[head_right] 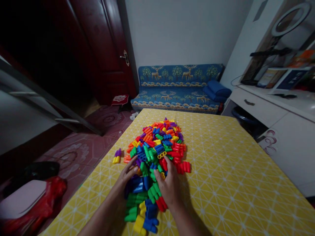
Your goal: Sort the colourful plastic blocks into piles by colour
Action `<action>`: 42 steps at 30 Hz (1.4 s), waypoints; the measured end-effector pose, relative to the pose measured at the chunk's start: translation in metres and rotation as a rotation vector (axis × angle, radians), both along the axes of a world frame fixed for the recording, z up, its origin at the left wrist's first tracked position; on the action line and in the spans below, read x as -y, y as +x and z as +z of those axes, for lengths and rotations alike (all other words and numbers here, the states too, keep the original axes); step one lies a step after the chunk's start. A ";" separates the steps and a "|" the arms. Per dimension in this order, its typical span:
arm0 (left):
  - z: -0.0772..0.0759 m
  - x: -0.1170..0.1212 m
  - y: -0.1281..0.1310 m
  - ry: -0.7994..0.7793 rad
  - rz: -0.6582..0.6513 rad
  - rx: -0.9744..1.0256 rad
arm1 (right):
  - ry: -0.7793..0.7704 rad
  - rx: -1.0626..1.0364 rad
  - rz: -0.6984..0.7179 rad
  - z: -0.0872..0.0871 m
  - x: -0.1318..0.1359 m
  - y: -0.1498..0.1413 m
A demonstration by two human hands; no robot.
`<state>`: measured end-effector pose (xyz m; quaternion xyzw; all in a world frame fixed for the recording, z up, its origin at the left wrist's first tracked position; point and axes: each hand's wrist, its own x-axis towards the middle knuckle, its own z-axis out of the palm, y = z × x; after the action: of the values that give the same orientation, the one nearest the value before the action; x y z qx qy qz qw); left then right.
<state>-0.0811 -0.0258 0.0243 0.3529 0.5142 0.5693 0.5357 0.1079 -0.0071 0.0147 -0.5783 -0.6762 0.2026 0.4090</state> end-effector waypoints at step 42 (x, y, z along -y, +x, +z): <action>-0.003 0.020 0.006 0.441 -0.285 -0.783 | -0.052 0.110 0.223 0.001 0.028 -0.002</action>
<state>-0.0755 -0.0460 0.0211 0.7135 0.4909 0.4098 0.2864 0.1057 -0.0352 0.0158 -0.5201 -0.7522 0.2325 0.3311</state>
